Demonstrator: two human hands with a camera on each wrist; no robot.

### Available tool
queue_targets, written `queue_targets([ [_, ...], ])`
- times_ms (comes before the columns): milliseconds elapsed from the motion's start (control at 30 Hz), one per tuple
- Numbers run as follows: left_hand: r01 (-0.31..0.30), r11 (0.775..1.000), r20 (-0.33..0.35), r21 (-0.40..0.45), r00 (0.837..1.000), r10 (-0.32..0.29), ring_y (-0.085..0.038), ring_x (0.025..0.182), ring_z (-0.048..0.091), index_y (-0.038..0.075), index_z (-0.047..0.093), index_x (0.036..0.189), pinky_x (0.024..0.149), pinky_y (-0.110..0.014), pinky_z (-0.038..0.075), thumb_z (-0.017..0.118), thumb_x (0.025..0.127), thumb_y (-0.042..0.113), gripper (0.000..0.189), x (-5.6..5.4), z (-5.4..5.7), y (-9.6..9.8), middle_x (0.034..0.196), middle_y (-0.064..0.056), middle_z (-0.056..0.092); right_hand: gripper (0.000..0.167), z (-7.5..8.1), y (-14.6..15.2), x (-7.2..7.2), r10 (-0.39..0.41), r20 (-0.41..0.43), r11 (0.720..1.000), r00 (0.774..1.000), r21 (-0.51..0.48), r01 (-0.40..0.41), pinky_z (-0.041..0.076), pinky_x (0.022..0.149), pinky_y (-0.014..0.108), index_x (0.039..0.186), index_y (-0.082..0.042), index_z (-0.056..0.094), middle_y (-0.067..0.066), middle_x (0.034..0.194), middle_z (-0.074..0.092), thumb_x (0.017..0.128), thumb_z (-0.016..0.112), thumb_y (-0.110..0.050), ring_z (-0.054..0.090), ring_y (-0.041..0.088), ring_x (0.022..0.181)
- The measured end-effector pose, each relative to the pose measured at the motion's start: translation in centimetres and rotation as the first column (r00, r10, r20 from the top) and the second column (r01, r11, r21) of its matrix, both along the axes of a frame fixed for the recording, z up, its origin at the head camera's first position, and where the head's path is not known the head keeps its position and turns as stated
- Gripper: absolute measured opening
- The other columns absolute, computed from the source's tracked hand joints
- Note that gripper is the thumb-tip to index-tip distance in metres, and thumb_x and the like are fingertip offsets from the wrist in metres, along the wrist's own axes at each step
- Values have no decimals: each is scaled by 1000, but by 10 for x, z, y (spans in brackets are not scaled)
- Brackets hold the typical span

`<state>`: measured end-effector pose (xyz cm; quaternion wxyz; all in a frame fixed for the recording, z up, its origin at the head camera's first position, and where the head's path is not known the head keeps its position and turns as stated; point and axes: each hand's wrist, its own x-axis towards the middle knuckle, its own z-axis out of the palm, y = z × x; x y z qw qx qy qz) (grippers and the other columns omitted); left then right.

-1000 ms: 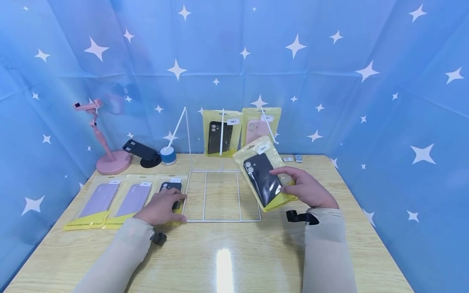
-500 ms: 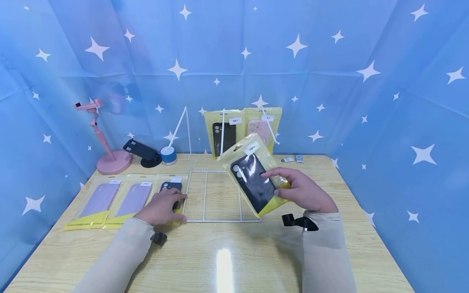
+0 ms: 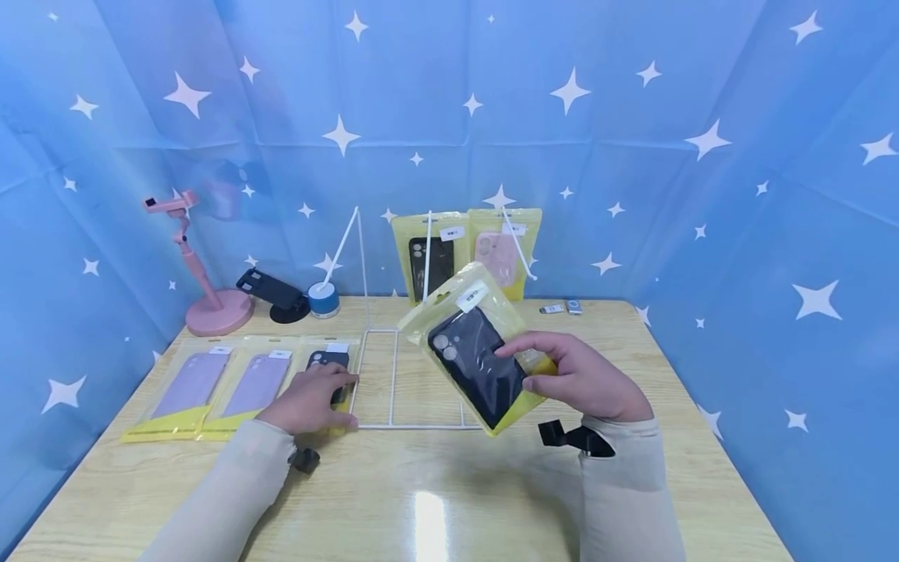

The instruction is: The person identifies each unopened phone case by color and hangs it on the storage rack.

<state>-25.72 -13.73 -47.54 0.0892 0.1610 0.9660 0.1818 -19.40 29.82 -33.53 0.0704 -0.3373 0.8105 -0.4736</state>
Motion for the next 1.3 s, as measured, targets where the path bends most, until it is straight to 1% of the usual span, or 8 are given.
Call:
queue_targets([
  [200,-1,1000,0,3,1000,1,-29,132,50,21,64,147,116,-52,41,92,76,52,83,1,0,0,147,-4,58,47,3,-4,5,35,-30,999,999,0,-35,48,50,30,134,-10,68,-4,125,63,94,63,15,39,17,48],
  [533,12,1000,-6,7,1000,-12,-28,130,52,19,64,146,115,-52,41,92,76,53,83,-1,-3,-1,145,-4,59,47,6,-11,9,33,-28,999,999,7,-33,53,59,28,136,-11,67,-4,130,62,95,64,13,46,16,55],
  [767,8,1000,-2,10,1000,-8,-28,130,51,20,64,147,115,-52,41,92,76,52,83,0,-2,-1,145,-3,59,47,7,-15,9,31,0,1000,1000,-1,-31,57,65,28,138,-11,65,-4,134,58,97,63,11,59,14,71],
  [867,11,1000,-4,8,1000,-11,-28,131,51,20,64,147,115,-53,41,92,76,52,82,0,-2,-1,146,-4,59,48,6,-16,8,27,-9,1000,1000,4,-27,55,60,28,139,-11,65,-3,133,57,97,63,12,52,13,59],
  [933,14,1000,-10,6,1000,-14,-29,131,52,20,64,146,115,-53,40,92,76,52,82,0,-1,-1,145,-4,59,49,6,-16,6,23,-24,1000,999,14,-23,50,55,28,139,-11,65,-4,133,58,96,63,12,40,13,48],
  [1000,18,1000,-16,3,1000,-18,-29,131,52,19,65,146,115,-53,40,92,76,51,82,0,-1,0,145,-4,59,49,5,-17,5,16,-28,1000,999,21,-16,49,52,28,139,-12,65,-5,135,58,96,63,12,37,14,45],
  [1200,20,1000,-18,-2,1000,-20,-29,129,52,19,65,146,115,-53,40,92,76,51,82,0,0,0,145,-4,59,48,5,-19,5,11,-18,1000,1000,20,-10,48,50,28,138,-12,65,-6,137,58,97,63,11,36,13,43],
  [1300,25,1000,-21,-6,999,-25,-28,128,53,19,65,146,114,-53,41,92,76,52,82,-1,-1,-1,144,-4,60,48,5,-21,5,13,0,1000,1000,16,-13,51,55,28,139,-12,65,-6,139,57,97,63,10,43,14,52],
])
